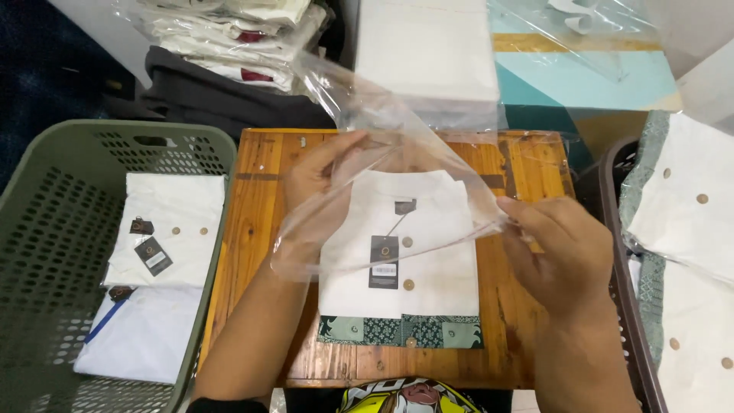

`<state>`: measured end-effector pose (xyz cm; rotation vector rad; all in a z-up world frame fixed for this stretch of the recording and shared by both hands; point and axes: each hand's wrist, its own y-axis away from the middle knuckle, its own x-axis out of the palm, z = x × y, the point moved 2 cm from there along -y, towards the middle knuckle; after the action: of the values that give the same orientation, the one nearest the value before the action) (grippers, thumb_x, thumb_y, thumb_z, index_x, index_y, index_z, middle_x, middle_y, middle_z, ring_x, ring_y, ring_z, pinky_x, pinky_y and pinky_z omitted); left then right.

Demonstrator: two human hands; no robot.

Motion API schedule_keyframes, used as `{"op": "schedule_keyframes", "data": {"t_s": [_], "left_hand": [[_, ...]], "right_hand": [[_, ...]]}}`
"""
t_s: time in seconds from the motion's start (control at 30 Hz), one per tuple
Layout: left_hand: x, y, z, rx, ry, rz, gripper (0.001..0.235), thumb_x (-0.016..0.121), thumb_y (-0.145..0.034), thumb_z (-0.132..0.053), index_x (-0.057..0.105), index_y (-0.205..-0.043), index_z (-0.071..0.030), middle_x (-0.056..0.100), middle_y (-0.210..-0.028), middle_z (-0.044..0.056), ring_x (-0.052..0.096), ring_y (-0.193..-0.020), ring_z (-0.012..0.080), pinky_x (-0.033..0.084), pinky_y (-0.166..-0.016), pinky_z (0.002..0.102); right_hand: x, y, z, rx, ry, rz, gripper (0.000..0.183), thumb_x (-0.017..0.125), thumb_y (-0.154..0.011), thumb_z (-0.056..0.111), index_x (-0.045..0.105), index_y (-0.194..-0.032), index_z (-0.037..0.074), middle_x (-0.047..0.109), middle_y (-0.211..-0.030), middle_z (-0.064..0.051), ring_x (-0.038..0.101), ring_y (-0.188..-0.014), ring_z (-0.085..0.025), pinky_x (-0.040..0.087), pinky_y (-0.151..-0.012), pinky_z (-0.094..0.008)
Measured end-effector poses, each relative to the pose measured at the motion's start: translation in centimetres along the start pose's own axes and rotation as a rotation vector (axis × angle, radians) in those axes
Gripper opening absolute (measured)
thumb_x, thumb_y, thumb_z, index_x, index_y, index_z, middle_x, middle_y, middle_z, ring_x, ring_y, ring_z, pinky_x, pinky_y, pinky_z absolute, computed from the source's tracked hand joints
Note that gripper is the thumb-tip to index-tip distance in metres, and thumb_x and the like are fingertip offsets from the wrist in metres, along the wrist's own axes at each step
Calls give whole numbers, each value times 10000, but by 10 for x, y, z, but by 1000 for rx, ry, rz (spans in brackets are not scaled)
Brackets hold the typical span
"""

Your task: Packaging folded shirts into clear plastic bags at a workstation.

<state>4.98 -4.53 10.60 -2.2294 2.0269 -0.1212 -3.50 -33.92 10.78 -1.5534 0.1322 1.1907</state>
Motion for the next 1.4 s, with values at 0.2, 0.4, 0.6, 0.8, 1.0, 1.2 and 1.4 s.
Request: {"op": "schedule_keyframes", "data": {"t_s": [0.2,0.4,0.6,0.8,1.0,1.2,1.4], "left_hand": [[-23,-32,22,524,-17,13,313,793,-926,-99,746,-1236,-101,710,-1180,166,718,-1099,301,556,-1004,444],[-53,-62,151,-151,77,148,1073,786,-934,-239,8,-1667,-147,258,-1615,376,555,-1300,501,543,-1010,582],[-24,-34,133,-571,352,111,1089,348,-813,-896,414,-1544,-93,681,-1199,279,757,-873,364,645,-647,403],[-37,-37,148,-432,300,-6,346,807,-861,-116,657,-1162,-36,729,-808,141,722,-590,221,604,-448,284],[-85,-22,124,-492,94,105,243,797,-835,-54,657,-1031,-18,665,-740,146,724,-551,273,636,-436,374],[-102,-20,150,-509,-31,565,338,823,-741,36,690,-1050,0,766,-786,168,737,-631,231,618,-540,319],[-100,-20,149,-580,-212,714,419,796,-762,23,673,-1162,-7,763,-834,212,738,-642,282,605,-484,345]], "right_hand": [[40,3,-22,-159,53,-292,110,802,-883,110,799,-944,202,673,-964,-54,641,-880,-326,540,-825,-444],[92,13,-36,-23,-46,-146,148,749,-924,53,761,-928,200,669,-1017,-14,616,-981,-279,447,-905,-400],[125,29,-51,45,-122,65,252,704,-840,4,762,-910,239,692,-1162,20,608,-1170,-290,443,-893,-410],[128,37,-30,44,-340,210,225,656,-862,-21,757,-894,177,725,-1198,-12,593,-1309,-339,475,-1051,-480],[116,38,-33,145,-312,216,435,820,-789,407,724,-1200,301,658,-1315,36,509,-1395,-276,368,-1185,-450],[125,32,-68,955,-1121,88,1479,316,-492,1100,52,-1670,245,356,-1580,-114,464,-1343,-256,413,-1060,-369],[136,-15,-86,1202,-536,374,684,477,-1055,609,494,-1490,82,664,-1268,-233,736,-990,-309,614,-772,-420]]}}
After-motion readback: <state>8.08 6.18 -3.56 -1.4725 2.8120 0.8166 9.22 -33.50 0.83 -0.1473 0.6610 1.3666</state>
